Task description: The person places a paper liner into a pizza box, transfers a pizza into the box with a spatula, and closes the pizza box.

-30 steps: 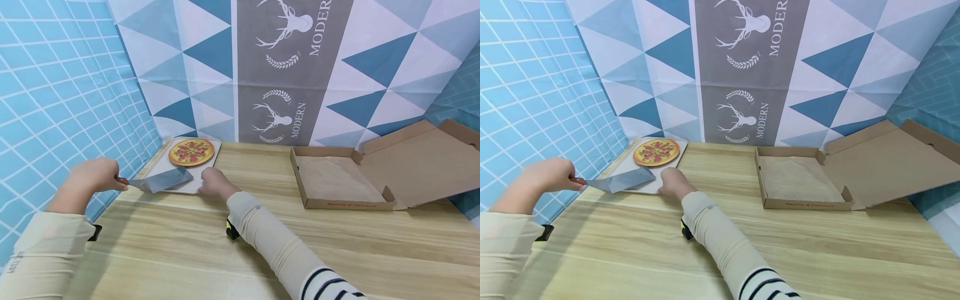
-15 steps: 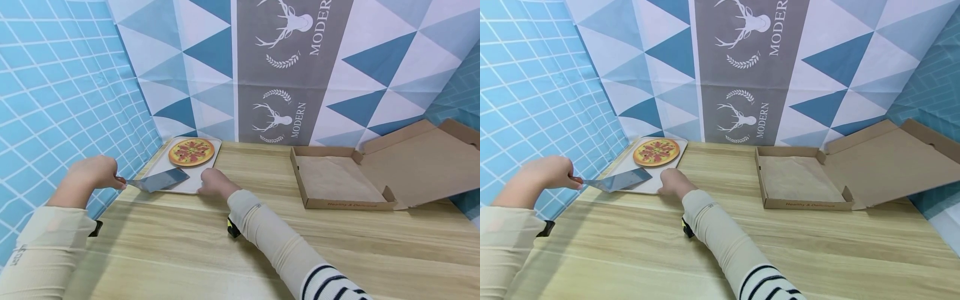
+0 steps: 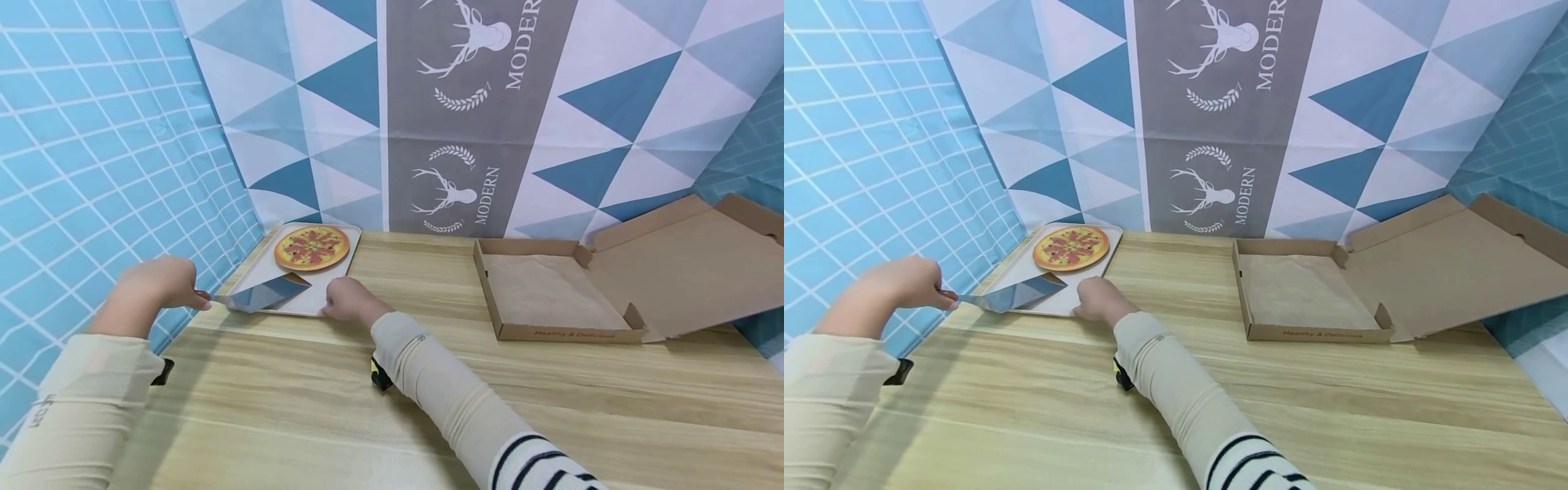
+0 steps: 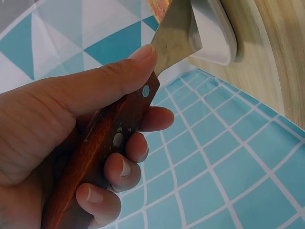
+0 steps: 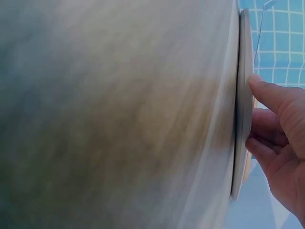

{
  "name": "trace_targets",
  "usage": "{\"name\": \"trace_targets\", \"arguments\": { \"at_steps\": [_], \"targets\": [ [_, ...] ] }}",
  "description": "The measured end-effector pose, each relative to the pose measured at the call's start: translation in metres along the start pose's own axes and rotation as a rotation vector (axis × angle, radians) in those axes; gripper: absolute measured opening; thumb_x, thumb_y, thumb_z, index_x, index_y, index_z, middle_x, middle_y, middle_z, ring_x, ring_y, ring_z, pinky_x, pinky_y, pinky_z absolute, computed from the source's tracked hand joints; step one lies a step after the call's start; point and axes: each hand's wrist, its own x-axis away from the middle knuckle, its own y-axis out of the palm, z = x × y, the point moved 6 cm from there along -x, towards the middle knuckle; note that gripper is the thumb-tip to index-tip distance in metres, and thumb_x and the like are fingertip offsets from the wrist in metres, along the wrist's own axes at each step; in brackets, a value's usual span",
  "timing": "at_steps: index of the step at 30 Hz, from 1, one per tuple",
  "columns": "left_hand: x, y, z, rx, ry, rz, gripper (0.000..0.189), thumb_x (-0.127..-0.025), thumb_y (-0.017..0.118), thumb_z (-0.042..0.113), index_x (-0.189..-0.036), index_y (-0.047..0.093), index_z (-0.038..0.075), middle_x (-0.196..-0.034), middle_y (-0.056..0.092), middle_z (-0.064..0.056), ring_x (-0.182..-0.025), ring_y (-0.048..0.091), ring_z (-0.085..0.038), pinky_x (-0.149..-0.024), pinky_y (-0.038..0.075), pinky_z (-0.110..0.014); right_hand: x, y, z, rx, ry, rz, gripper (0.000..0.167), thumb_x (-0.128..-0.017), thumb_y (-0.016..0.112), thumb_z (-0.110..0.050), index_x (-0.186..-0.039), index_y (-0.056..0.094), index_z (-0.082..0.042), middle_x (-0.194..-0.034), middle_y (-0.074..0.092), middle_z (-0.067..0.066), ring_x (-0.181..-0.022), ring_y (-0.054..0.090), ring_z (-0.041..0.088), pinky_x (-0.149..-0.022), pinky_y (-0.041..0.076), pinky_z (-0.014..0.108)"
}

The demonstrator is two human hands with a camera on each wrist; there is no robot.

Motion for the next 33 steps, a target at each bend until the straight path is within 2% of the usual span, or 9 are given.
{"name": "trace_targets", "arguments": {
  "at_steps": [7, 14, 22, 33],
  "targets": [
    [-0.005, 0.0, 0.013, -0.047, 0.01, 0.007, 0.033, -0.086, 0.073, 0.035, -0.071, 0.062, 0.008, -0.072, 0.057, -0.005, -0.065, 0.05, -0.021, -0.06, 0.045, -0.041, 0.001, 0.0, 0.001, -0.031, 0.014, -0.002, 0.049, -0.091, 0.07, -0.032, -0.054, 0.043, -0.014, -0.049, 0.032, -0.006, -0.048, 0.029, 0.008, -0.052, 0.028, 0.021],
    [-0.012, 0.003, 0.019, -0.022, 0.007, 0.029, 0.033, -0.085, 0.074, 0.035, -0.076, 0.064, 0.005, -0.074, 0.06, -0.007, -0.066, 0.052, -0.023, -0.059, 0.047, -0.042, 0.0, 0.001, 0.003, -0.05, 0.014, 0.012, 0.031, -0.09, 0.072, -0.031, -0.066, 0.065, -0.011, -0.056, 0.051, -0.007, -0.054, 0.041, 0.008, -0.056, 0.035, 0.02],
    [-0.02, 0.005, 0.022, 0.034, -0.027, 0.038, 0.031, -0.085, 0.075, 0.034, -0.076, 0.064, 0.006, -0.076, 0.059, -0.008, -0.067, 0.051, -0.024, -0.057, 0.045, -0.041, -0.001, 0.0, 0.006, -0.065, 0.025, 0.013, 0.038, -0.09, 0.071, -0.033, -0.06, 0.06, -0.013, -0.05, 0.041, -0.008, -0.048, 0.033, 0.007, -0.051, 0.028, 0.02],
    [-0.034, 0.009, 0.026, 0.046, -0.012, 0.074, 0.031, -0.084, 0.074, 0.034, -0.078, 0.063, 0.006, -0.077, 0.059, -0.008, -0.069, 0.052, -0.025, -0.06, 0.048, -0.046, -0.002, 0.001, 0.007, -0.088, 0.027, 0.009, 0.031, -0.09, 0.072, -0.031, -0.067, 0.069, -0.011, -0.053, 0.048, -0.008, -0.05, 0.038, 0.006, -0.052, 0.032, 0.019]
  ]
}}
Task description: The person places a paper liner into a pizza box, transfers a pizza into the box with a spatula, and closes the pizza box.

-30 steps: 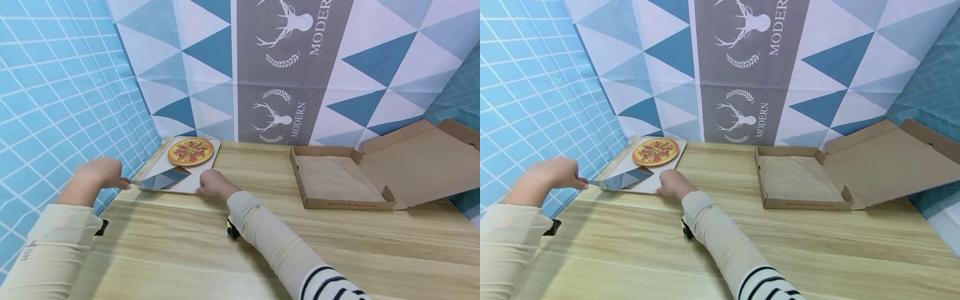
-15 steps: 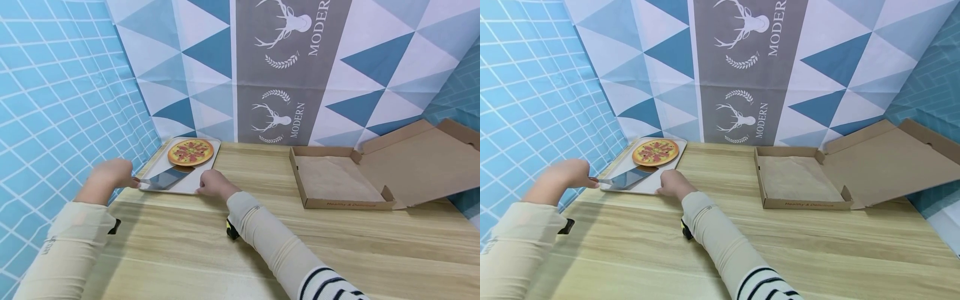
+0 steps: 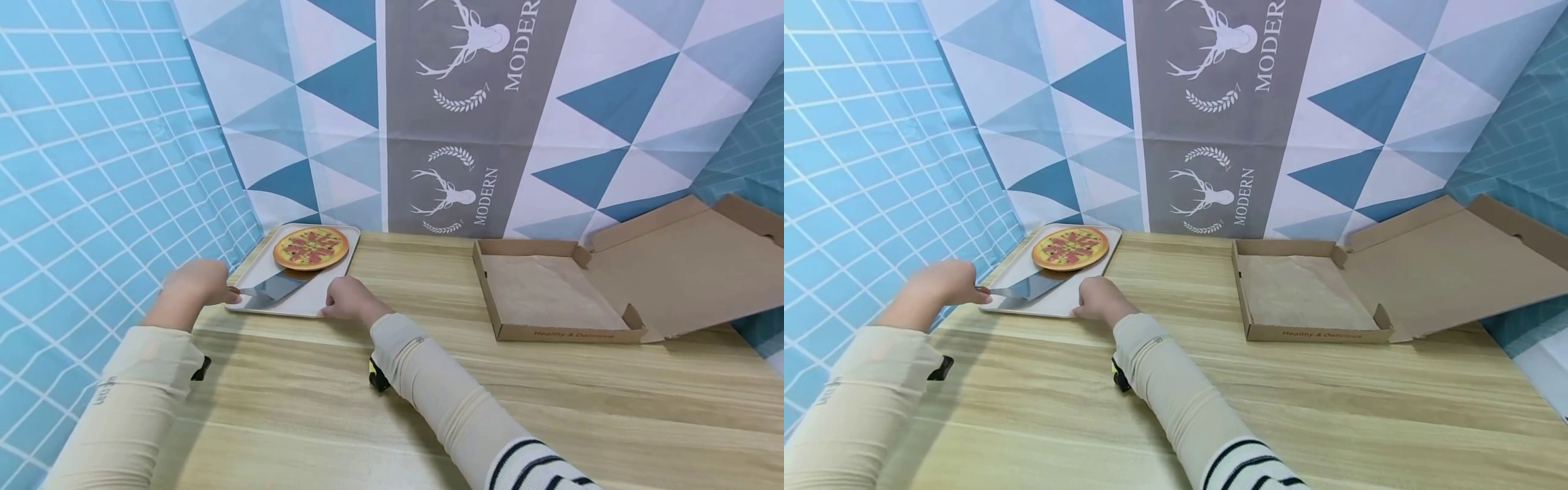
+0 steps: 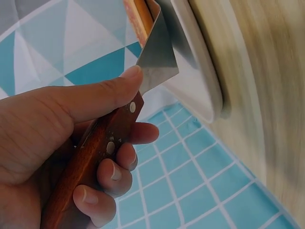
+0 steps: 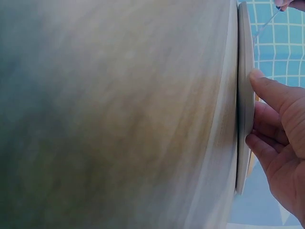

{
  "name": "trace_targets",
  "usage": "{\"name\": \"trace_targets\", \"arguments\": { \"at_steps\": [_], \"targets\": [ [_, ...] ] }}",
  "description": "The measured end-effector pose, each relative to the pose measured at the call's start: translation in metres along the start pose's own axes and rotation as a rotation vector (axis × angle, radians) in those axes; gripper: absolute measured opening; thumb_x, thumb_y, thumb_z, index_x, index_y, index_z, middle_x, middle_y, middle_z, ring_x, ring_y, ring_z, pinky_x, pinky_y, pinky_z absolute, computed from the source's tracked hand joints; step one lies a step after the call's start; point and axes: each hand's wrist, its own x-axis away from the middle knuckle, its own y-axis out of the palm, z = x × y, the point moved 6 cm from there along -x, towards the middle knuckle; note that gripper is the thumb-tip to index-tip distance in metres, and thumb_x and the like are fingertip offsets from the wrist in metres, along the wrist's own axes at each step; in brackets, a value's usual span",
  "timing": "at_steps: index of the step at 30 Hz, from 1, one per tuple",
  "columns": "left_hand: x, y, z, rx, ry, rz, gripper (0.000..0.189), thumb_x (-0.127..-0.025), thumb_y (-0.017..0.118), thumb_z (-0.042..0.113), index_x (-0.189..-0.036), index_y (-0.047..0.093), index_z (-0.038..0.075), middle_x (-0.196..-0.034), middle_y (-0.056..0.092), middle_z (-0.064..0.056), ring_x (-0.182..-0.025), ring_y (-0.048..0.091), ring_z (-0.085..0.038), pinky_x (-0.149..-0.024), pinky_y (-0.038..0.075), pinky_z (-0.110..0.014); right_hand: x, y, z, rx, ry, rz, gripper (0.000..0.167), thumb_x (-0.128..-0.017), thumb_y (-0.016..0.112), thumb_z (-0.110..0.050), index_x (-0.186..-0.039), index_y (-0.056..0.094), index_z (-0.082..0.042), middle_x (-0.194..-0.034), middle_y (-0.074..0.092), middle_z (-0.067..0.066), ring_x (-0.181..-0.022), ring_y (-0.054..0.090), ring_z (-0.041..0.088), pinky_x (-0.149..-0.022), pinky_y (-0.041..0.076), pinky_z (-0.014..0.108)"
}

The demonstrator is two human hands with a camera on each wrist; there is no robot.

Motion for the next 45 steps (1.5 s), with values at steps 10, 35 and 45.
{"name": "trace_targets", "arguments": {
  "at_steps": [10, 35, 45],
  "targets": [
    [-0.015, 0.007, 0.007, 0.013, -0.013, 0.035, 0.029, -0.087, 0.072, 0.032, -0.079, 0.065, 0.005, -0.082, 0.063, -0.014, -0.071, 0.057, -0.029, -0.059, 0.05, -0.048, 0.0, 0.001, -0.001, 0.005, -0.001, 0.006, 0.03, -0.09, 0.072, -0.033, -0.069, 0.071, -0.011, -0.055, 0.052, -0.008, -0.052, 0.041, 0.006, -0.053, 0.034, 0.019],
    [-0.055, 0.019, 0.018, 0.025, -0.066, 0.079, 0.029, -0.09, 0.069, 0.031, -0.082, 0.066, 0.003, -0.083, 0.063, -0.015, -0.07, 0.055, -0.028, -0.059, 0.049, -0.043, 0.0, 0.001, 0.002, -0.016, 0.018, 0.01, 0.033, -0.089, 0.073, -0.035, -0.064, 0.068, -0.014, -0.053, 0.052, -0.008, -0.05, 0.041, 0.006, -0.054, 0.035, 0.019],
    [-0.066, 0.018, 0.024, 0.058, -0.09, 0.069, 0.029, -0.092, 0.068, 0.031, -0.087, 0.067, 0.003, -0.09, 0.063, -0.017, -0.075, 0.057, -0.031, -0.062, 0.05, -0.048, 0.0, 0.001, 0.001, -0.011, 0.005, 0.021, 0.033, -0.088, 0.073, -0.035, -0.063, 0.068, -0.014, -0.052, 0.051, -0.009, -0.049, 0.04, 0.006, -0.053, 0.034, 0.018]
  ]
}}
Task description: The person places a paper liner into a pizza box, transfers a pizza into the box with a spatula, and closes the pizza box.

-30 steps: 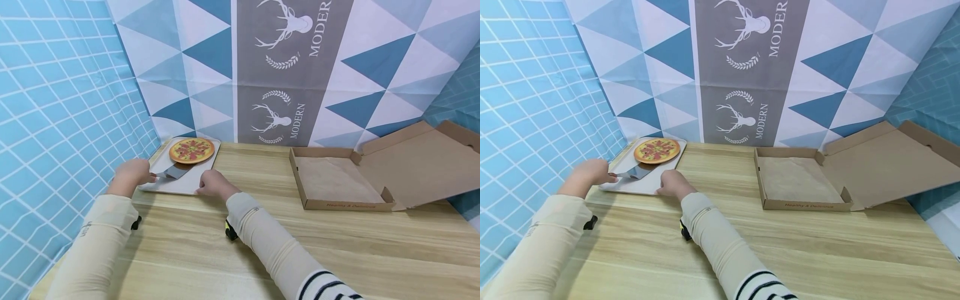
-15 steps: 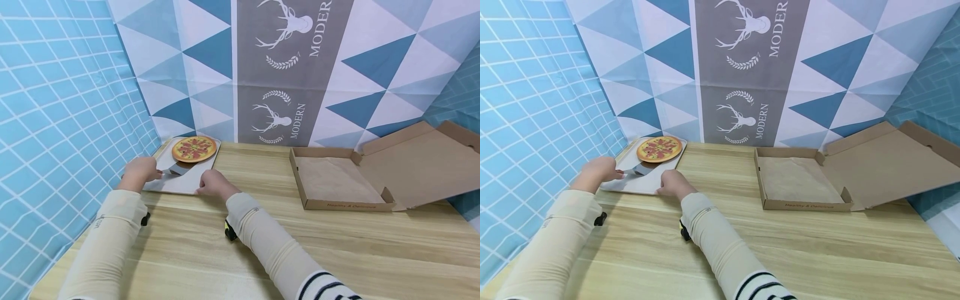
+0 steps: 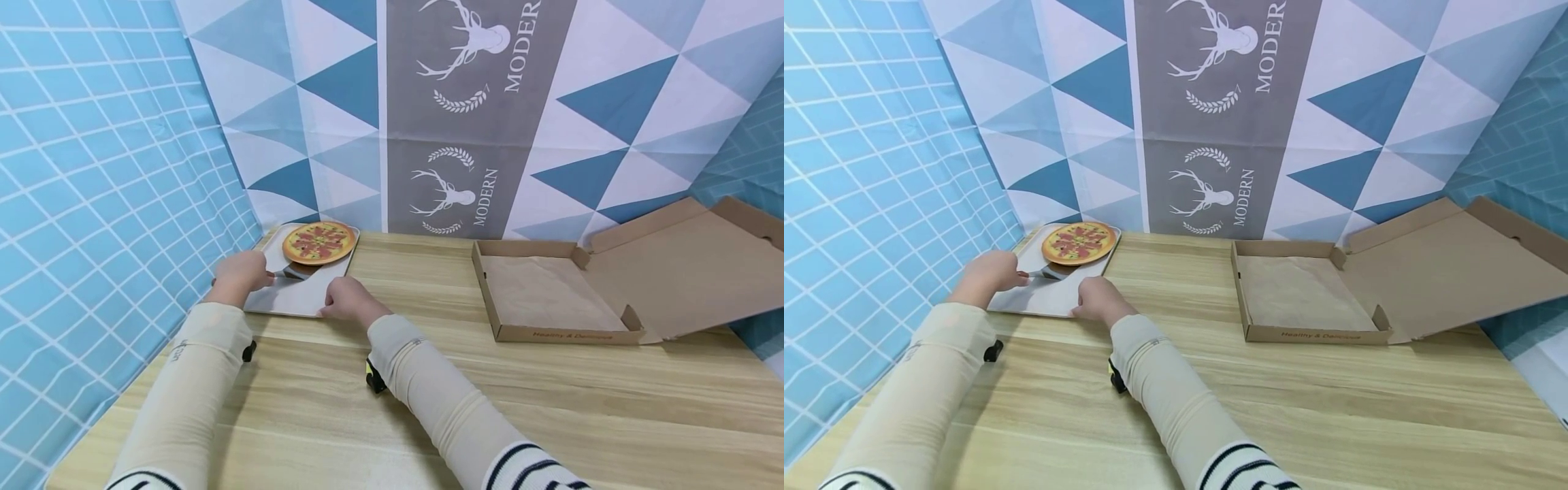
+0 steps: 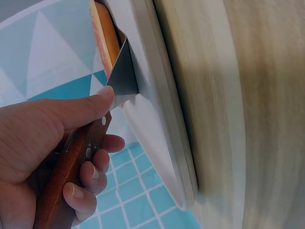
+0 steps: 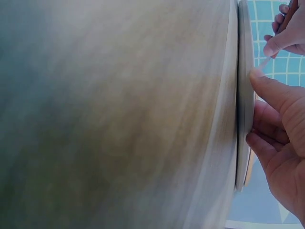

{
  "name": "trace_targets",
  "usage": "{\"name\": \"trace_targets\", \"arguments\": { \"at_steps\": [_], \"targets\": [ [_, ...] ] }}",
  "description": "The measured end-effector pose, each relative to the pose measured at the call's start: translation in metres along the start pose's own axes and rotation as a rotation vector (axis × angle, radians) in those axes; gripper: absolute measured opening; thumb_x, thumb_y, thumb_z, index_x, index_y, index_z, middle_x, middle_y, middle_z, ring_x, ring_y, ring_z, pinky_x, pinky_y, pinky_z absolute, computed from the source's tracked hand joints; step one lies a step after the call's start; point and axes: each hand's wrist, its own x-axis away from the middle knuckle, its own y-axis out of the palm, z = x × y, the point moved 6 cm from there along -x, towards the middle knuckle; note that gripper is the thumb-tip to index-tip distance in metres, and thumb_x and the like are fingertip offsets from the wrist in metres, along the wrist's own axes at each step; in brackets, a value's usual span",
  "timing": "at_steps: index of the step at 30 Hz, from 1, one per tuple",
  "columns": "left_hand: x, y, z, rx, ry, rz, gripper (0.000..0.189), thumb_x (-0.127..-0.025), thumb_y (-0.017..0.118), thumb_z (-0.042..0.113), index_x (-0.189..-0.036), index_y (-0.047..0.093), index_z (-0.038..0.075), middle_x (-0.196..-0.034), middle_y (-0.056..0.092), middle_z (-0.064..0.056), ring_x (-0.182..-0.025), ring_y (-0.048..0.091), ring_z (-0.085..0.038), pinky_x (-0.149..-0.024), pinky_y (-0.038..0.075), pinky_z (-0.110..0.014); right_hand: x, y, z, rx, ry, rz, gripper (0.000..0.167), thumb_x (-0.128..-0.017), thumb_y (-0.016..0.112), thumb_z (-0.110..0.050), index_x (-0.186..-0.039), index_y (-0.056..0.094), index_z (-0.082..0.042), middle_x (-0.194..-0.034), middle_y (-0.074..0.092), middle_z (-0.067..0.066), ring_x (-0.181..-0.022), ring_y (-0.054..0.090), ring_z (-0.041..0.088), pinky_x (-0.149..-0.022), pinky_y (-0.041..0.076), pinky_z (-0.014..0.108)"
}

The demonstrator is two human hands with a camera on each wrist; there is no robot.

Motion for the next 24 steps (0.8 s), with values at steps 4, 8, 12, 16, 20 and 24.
{"name": "trace_targets", "arguments": {
  "at_steps": [4, 8, 12, 16, 20, 24],
  "targets": [
    [-0.007, 0.002, 0.001, 0.003, -0.014, 0.014, 0.029, -0.092, 0.067, 0.031, -0.089, 0.067, 0.002, -0.094, 0.063, -0.019, -0.075, 0.057, -0.032, -0.062, 0.05, -0.048, -0.001, 0.0, 0.0, 0.001, 0.0, -0.001, 0.035, -0.088, 0.073, -0.035, -0.061, 0.066, -0.014, -0.051, 0.048, -0.009, -0.049, 0.039, 0.006, -0.053, 0.033, 0.019],
    [-0.011, 0.002, 0.002, -0.004, -0.026, 0.034, 0.031, -0.091, 0.068, 0.032, -0.089, 0.067, 0.001, -0.097, 0.064, -0.022, -0.076, 0.058, -0.032, -0.064, 0.051, -0.051, -0.001, 0.001, 0.001, -0.011, 0.004, -0.01, 0.036, -0.088, 0.073, -0.035, -0.061, 0.066, -0.013, -0.05, 0.047, -0.008, -0.048, 0.037, 0.007, -0.053, 0.032, 0.019],
    [-0.014, 0.002, 0.004, -0.01, -0.024, 0.044, 0.031, -0.091, 0.067, 0.033, -0.086, 0.067, 0.002, -0.095, 0.064, -0.021, -0.075, 0.059, -0.031, -0.065, 0.052, -0.052, -0.001, 0.001, 0.002, -0.016, 0.005, -0.009, 0.035, -0.088, 0.073, -0.035, -0.061, 0.067, -0.014, -0.051, 0.049, -0.009, -0.048, 0.038, 0.006, -0.053, 0.034, 0.019],
    [-0.016, 0.003, 0.007, -0.007, -0.024, 0.044, 0.03, -0.092, 0.067, 0.032, -0.081, 0.066, 0.004, -0.091, 0.064, -0.018, -0.073, 0.058, -0.03, -0.063, 0.052, -0.05, 0.0, 0.0, 0.001, -0.015, -0.001, -0.007, 0.035, -0.088, 0.074, -0.034, -0.061, 0.066, -0.013, -0.051, 0.049, -0.009, -0.049, 0.039, 0.006, -0.053, 0.034, 0.019],
    [-0.018, 0.003, 0.01, -0.02, -0.015, 0.043, 0.031, -0.093, 0.066, 0.033, -0.08, 0.066, 0.005, -0.086, 0.063, -0.015, -0.071, 0.057, -0.028, -0.06, 0.051, -0.047, 0.0, -0.001, 0.0, -0.009, -0.004, -0.01, 0.035, -0.088, 0.073, -0.034, -0.062, 0.066, -0.013, -0.052, 0.048, -0.008, -0.049, 0.038, 0.006, -0.053, 0.033, 0.019],
    [-0.02, 0.004, 0.012, -0.016, -0.008, 0.062, 0.031, -0.092, 0.066, 0.033, -0.079, 0.065, 0.004, -0.079, 0.061, -0.013, -0.068, 0.055, -0.027, -0.056, 0.049, -0.044, 0.001, -0.001, -0.001, -0.007, 0.006, -0.012, 0.033, -0.089, 0.073, -0.034, -0.064, 0.068, -0.013, -0.054, 0.051, -0.008, -0.051, 0.041, 0.007, -0.054, 0.034, 0.019]
  ]
}}
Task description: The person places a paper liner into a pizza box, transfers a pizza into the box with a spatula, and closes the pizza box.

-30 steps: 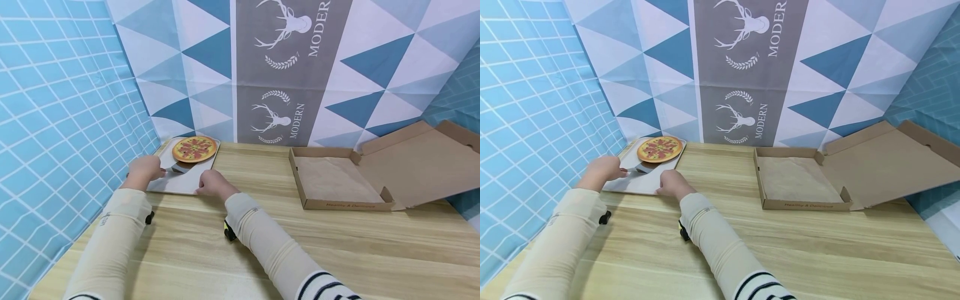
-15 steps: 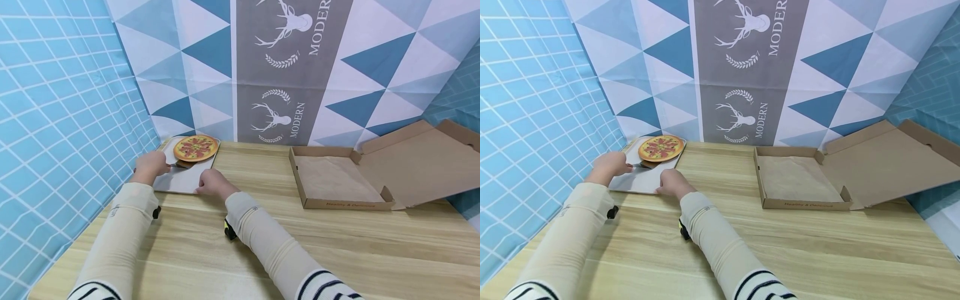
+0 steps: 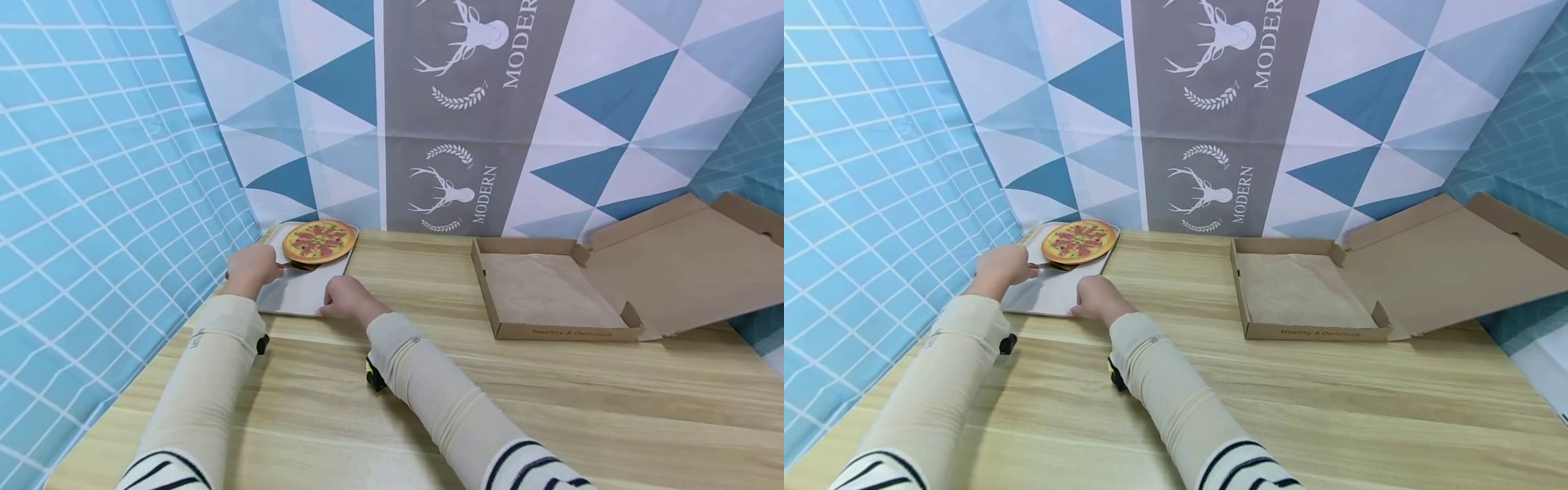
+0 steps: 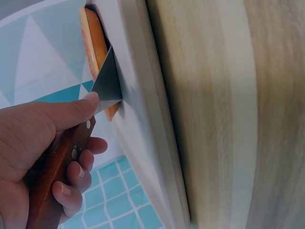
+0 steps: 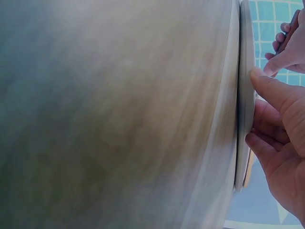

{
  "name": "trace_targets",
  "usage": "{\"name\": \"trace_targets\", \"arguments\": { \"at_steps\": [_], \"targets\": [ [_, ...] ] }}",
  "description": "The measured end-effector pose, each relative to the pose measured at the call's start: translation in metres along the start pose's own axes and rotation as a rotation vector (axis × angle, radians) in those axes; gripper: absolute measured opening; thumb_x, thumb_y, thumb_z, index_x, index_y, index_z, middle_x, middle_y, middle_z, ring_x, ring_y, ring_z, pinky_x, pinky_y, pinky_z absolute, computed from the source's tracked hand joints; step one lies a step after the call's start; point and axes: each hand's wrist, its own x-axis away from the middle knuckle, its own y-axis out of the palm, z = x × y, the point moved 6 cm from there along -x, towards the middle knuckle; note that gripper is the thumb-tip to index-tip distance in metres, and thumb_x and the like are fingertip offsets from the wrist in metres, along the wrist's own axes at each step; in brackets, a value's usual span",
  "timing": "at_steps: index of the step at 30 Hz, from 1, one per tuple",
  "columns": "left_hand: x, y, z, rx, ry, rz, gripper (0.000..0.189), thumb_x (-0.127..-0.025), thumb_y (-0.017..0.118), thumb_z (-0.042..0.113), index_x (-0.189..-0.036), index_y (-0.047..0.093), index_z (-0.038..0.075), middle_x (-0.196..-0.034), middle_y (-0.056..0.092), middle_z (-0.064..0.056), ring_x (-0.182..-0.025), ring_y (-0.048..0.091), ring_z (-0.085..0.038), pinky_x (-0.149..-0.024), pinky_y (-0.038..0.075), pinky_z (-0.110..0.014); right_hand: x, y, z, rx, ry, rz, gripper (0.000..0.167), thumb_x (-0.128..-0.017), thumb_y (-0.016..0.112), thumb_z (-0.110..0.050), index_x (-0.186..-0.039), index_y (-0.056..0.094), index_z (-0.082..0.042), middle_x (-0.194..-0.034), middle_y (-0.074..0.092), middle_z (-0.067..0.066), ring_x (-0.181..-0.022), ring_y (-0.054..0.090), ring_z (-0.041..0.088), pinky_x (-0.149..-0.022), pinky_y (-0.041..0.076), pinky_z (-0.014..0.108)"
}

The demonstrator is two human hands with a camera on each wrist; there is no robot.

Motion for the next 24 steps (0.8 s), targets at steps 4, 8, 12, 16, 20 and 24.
{"name": "trace_targets", "arguments": {
  "at_steps": [4, 8, 12, 16, 20, 24],
  "targets": [
    [-0.002, 0.001, 0.0, 0.023, -0.005, 0.03, 0.032, -0.091, 0.067, 0.033, -0.078, 0.065, 0.004, -0.077, 0.06, -0.012, -0.066, 0.053, -0.026, -0.053, 0.046, -0.04, 0.001, -0.001, -0.001, 0.013, -0.008, -0.004, 0.032, -0.089, 0.073, -0.034, -0.066, 0.07, -0.012, -0.056, 0.054, -0.007, -0.052, 0.042, 0.007, -0.055, 0.036, 0.019],
    [-0.003, 0.006, -0.003, 0.042, -0.006, 0.043, 0.033, -0.093, 0.065, 0.033, -0.077, 0.065, 0.004, -0.077, 0.059, -0.013, -0.065, 0.051, -0.026, -0.053, 0.044, -0.039, 0.002, -0.001, -0.002, 0.028, -0.022, -0.001, 0.03, -0.089, 0.072, -0.034, -0.068, 0.071, -0.012, -0.057, 0.057, -0.008, -0.053, 0.044, 0.006, -0.057, 0.038, 0.019],
    [-0.004, 0.013, -0.007, 0.064, -0.017, 0.05, 0.034, -0.093, 0.064, 0.034, -0.079, 0.066, 0.003, -0.082, 0.06, -0.015, -0.067, 0.051, -0.026, -0.053, 0.045, -0.04, 0.002, -0.002, -0.002, 0.039, -0.03, 0.008, 0.031, -0.089, 0.072, -0.033, -0.067, 0.069, -0.012, -0.057, 0.055, -0.008, -0.054, 0.044, 0.007, -0.058, 0.038, 0.019],
    [-0.002, 0.019, -0.01, 0.093, -0.039, 0.055, 0.037, -0.093, 0.064, 0.037, -0.082, 0.064, 0.001, -0.083, 0.06, -0.017, -0.067, 0.052, -0.028, -0.054, 0.046, -0.042, 0.002, -0.003, -0.001, 0.037, -0.028, 0.021, 0.034, -0.089, 0.073, -0.032, -0.063, 0.064, -0.012, -0.054, 0.048, -0.008, -0.052, 0.039, 0.007, -0.056, 0.034, 0.019],
    [0.002, 0.022, -0.013, 0.141, -0.078, 0.052, 0.042, -0.091, 0.064, 0.041, -0.08, 0.061, 0.001, -0.08, 0.059, -0.017, -0.066, 0.052, -0.027, -0.054, 0.045, -0.04, 0.003, -0.002, -0.001, 0.02, -0.015, 0.019, 0.039, -0.089, 0.073, -0.032, -0.058, 0.06, -0.012, -0.051, 0.043, -0.008, -0.05, 0.036, 0.007, -0.053, 0.031, 0.02],
    [0.007, 0.023, -0.015, 0.174, -0.107, 0.04, 0.045, -0.09, 0.066, 0.044, -0.077, 0.059, 0.002, -0.077, 0.056, -0.015, -0.064, 0.051, -0.026, -0.053, 0.043, -0.038, 0.004, -0.001, -0.002, 0.017, -0.001, 0.016, 0.042, -0.088, 0.074, -0.033, -0.056, 0.055, -0.014, -0.05, 0.041, -0.008, -0.052, 0.037, 0.009, -0.054, 0.031, 0.021]
  ]
}}
